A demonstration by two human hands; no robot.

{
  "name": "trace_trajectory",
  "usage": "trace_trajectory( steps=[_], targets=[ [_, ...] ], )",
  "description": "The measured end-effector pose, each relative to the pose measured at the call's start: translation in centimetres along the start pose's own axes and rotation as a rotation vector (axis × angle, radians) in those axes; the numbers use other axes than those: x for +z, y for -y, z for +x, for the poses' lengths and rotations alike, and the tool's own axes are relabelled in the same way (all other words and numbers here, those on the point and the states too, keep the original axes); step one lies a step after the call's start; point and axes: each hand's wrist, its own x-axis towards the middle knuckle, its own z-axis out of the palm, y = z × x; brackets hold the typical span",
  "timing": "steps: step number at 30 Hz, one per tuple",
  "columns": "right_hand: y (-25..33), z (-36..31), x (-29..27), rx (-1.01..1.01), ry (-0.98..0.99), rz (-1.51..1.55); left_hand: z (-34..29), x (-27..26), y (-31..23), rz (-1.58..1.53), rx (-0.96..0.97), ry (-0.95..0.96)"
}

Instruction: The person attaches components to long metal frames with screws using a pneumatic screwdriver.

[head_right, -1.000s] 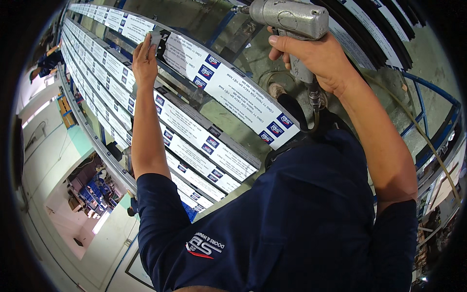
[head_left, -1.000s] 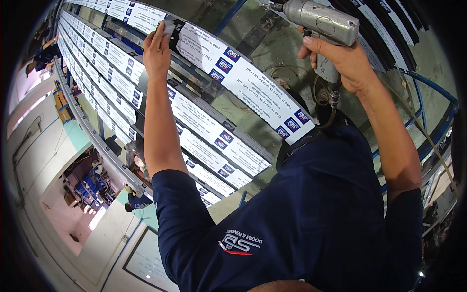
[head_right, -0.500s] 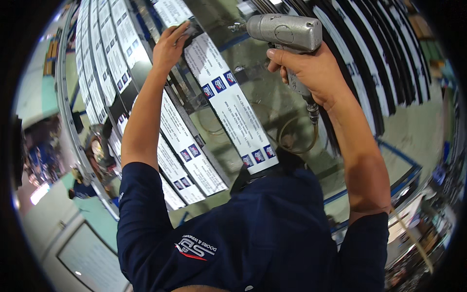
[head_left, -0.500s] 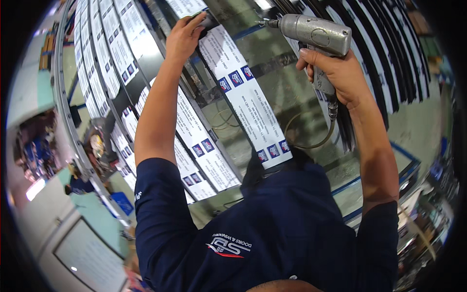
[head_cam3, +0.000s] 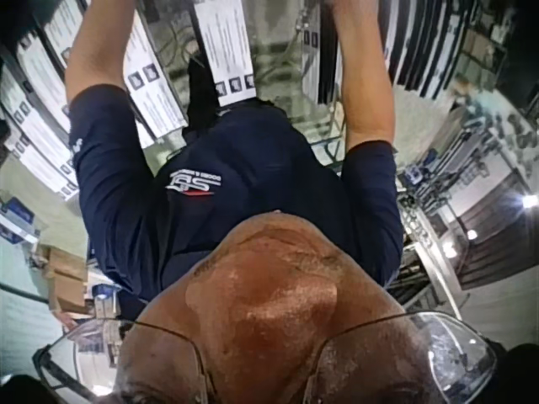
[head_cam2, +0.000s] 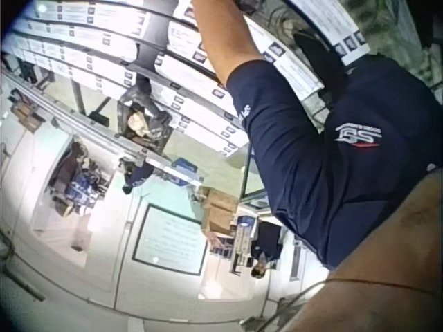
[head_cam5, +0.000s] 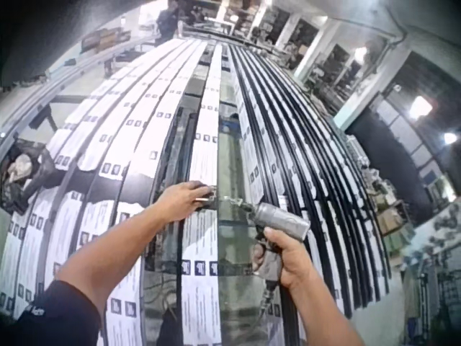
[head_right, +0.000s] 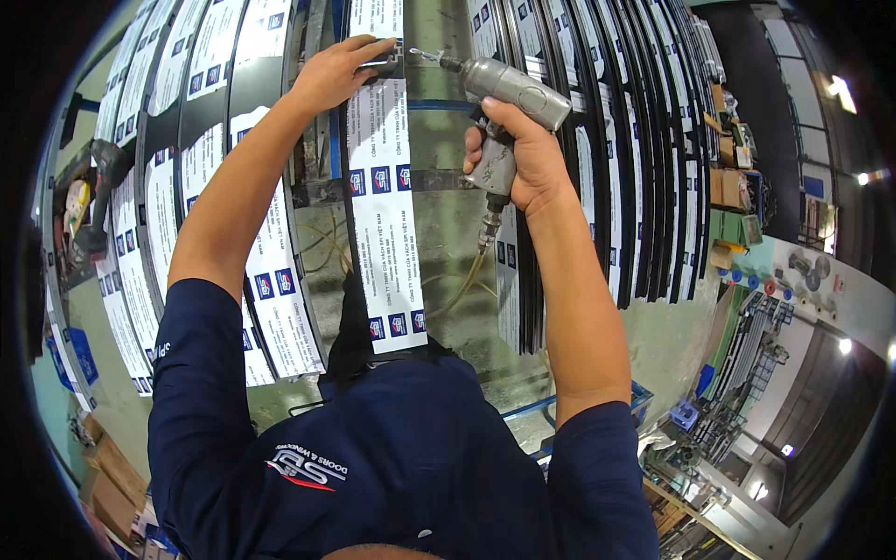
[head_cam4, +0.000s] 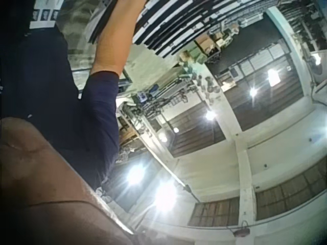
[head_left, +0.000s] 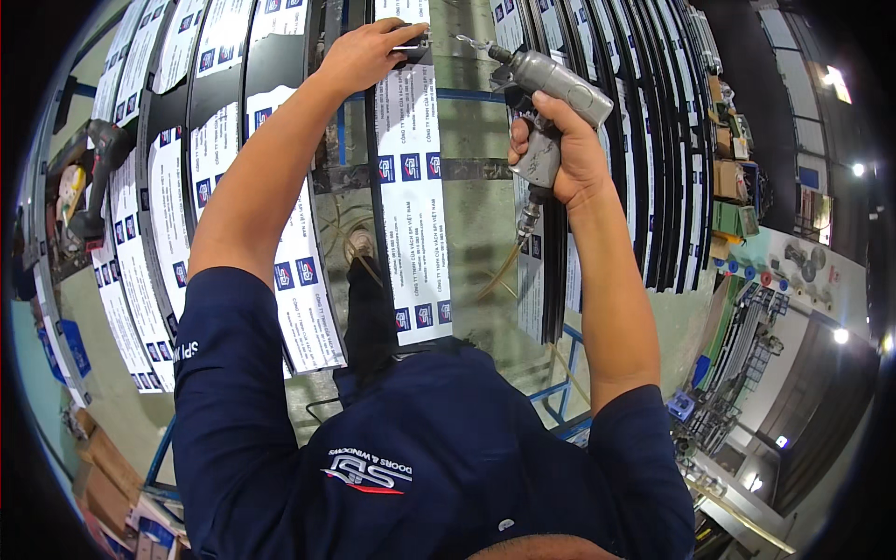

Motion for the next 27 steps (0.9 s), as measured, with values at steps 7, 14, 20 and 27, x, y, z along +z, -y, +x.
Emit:
trace_trajectory(
  steps=[7, 14, 20, 27],
  targets=[
    [0.0, -0.8, -1.0, -0.041, 0.000, 0.010, -1.3, -4.3, -8.7, -0.454, -0.247, -0.309],
    [-0.2, -1.6, -1.2, 0.049, 0.114, 0.147, -1.5, -4.4, -17.7, -1.299, -0.321, 0.138],
    [-0.4, -2.2, -1.1, 0.032, 0.116, 0.136, -0.8, -2.9, -20.4, -1.636, -0.410, 0.078],
    [1.8, -0.8, -0.5, -0.020, 0.064, -0.140, -0.7, -1.9, -17.2, -0.795, -0.296, -0.316]
  ],
)
